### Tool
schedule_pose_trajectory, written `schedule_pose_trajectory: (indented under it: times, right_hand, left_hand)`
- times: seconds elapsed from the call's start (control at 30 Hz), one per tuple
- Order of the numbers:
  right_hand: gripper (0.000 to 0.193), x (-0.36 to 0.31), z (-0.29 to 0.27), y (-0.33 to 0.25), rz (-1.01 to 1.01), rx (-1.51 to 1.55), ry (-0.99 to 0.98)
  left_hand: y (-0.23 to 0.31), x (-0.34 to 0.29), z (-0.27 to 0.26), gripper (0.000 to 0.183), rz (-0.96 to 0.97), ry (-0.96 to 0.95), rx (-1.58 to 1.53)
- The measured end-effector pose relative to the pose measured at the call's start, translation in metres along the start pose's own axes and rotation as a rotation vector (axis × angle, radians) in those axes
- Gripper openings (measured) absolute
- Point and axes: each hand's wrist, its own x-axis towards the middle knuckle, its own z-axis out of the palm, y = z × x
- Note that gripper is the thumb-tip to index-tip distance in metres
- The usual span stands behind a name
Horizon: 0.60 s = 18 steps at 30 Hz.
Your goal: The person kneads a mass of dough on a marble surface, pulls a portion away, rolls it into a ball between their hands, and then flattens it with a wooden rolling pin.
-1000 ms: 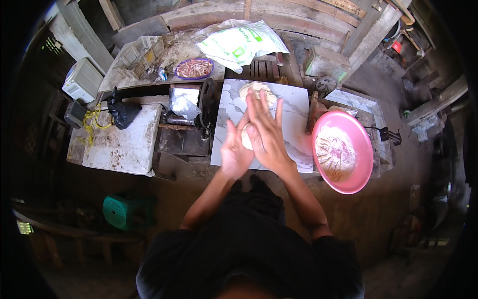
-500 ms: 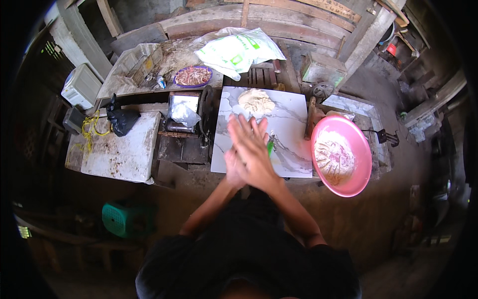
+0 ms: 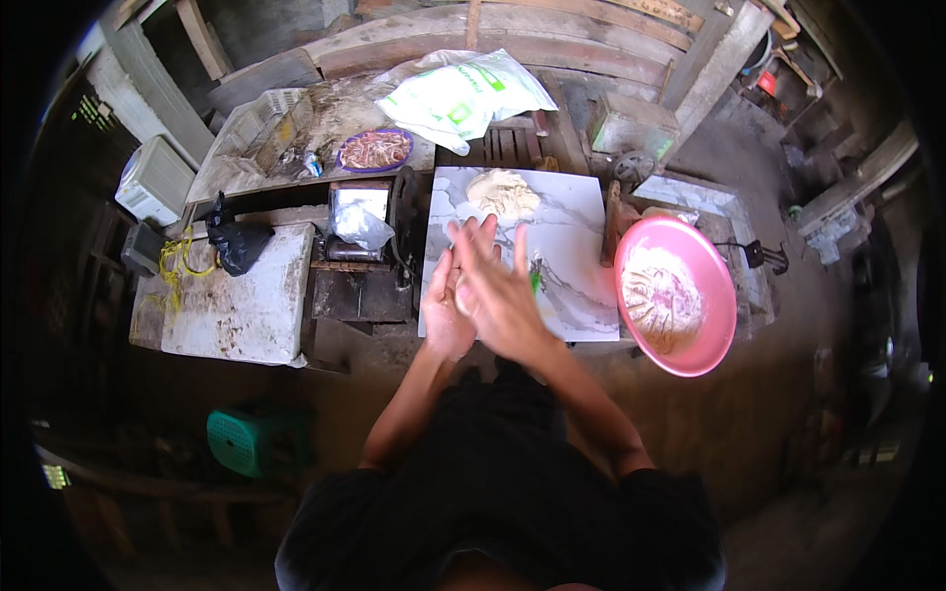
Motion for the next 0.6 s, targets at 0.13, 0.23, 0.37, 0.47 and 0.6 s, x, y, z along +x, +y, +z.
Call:
schedule_pose_trajectory:
  times: [0.13, 0.23, 0.37, 0.47, 0.6]
  right_hand:
    - [0.047, 0.004, 0.003, -0.007, -0.097, -0.016, -0.04]
    - [0.046, 0.014, -0.003, 0.015, -0.043, -0.037, -0.034]
    - [0.051, 0.009, -0.004, 0.02, 0.082, 0.209, 0.063]
    - [0.052, 0.022, -0.008, 0.021, 0.022, 0.234, 0.079]
    - [0.052, 0.026, -0.011, 0.031, 0.096, 0.312, 0.143]
  left_hand:
    - [-0.008, -0.008, 0.016, 0.05, 0.112, 0.003, 0.062]
    - [0.003, -0.009, 0.02, 0.05, -0.037, 0.202, 0.02]
    - [0.008, 0.004, 0.032, 0.048, 0.03, 0.166, -0.015]
    - [-0.005, -0.002, 0.029, 0.047, 0.043, 0.207, 0.174]
    - [-0.016, -0.005, 0.026, 0.047, 0.118, 0.119, 0.268]
